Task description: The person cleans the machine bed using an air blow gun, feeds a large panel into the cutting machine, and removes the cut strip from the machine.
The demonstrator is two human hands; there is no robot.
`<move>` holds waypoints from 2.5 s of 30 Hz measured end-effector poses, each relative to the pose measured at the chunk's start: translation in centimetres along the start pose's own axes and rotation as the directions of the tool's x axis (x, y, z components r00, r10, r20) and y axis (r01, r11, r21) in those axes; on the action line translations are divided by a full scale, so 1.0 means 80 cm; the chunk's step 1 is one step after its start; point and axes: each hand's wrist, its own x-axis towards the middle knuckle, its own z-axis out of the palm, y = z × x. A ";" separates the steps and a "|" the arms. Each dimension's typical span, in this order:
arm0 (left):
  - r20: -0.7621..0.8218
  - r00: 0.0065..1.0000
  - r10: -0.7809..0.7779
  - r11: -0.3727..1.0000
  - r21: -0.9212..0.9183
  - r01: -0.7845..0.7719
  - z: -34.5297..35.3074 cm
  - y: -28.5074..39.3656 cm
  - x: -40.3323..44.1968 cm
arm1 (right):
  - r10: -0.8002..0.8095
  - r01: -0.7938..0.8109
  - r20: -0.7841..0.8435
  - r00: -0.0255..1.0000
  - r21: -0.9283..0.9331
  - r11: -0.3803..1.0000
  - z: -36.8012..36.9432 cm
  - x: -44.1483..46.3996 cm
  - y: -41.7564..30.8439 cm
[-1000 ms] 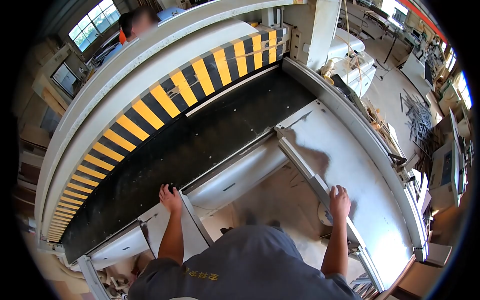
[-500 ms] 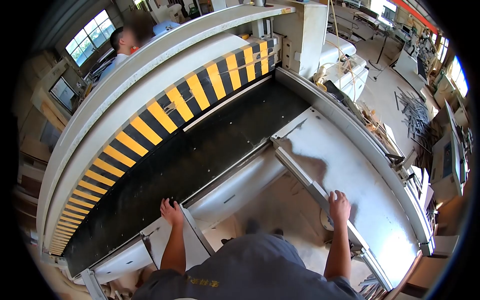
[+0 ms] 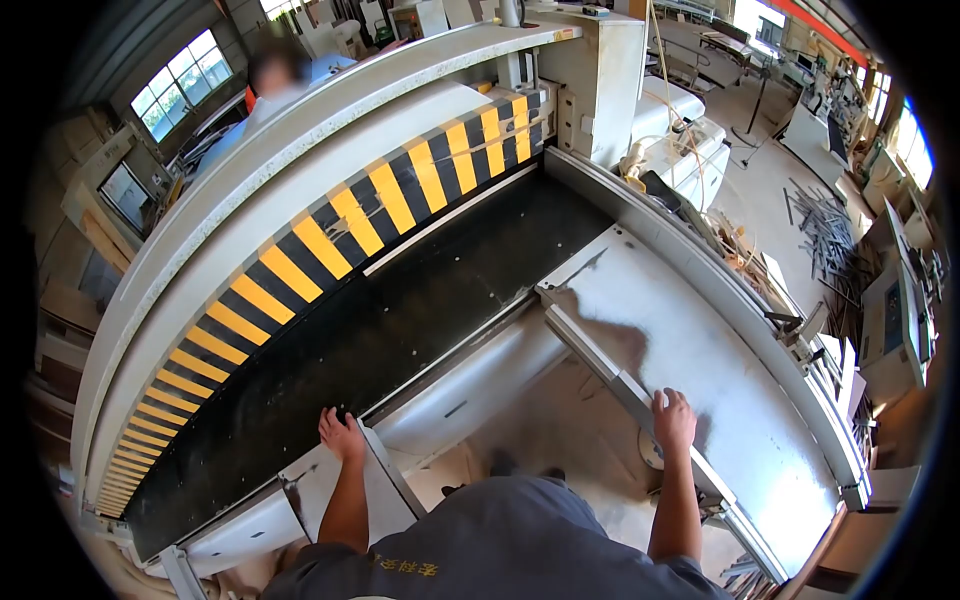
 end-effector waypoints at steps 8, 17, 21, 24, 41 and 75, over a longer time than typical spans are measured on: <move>0.029 0.999 -0.019 1.000 -0.002 0.019 -0.008 0.006 0.001 | -0.003 0.003 0.000 1.000 0.005 1.000 0.002 0.001 0.003; 0.014 1.000 0.013 1.000 -0.003 -0.013 -0.056 0.011 0.022 | -0.016 0.016 0.002 1.000 0.014 1.000 -0.039 -0.007 -0.019; 0.042 0.999 0.001 1.000 0.005 -0.001 -0.089 0.019 0.032 | 0.020 -0.021 0.045 0.999 0.025 0.999 -0.064 -0.009 -0.031; 0.021 1.000 0.016 1.000 0.019 -0.016 -0.086 0.018 0.042 | 0.005 -0.006 0.037 0.999 0.023 1.000 -0.067 -0.006 -0.036; 0.024 1.000 0.010 0.999 0.040 -0.011 -0.132 0.030 0.067 | 0.012 -0.013 0.020 1.000 0.030 0.999 -0.114 -0.008 -0.056; 0.115 0.993 0.000 0.990 0.143 -0.016 -0.130 0.034 0.073 | 0.011 -0.011 0.005 1.000 0.032 0.999 -0.112 -0.009 -0.056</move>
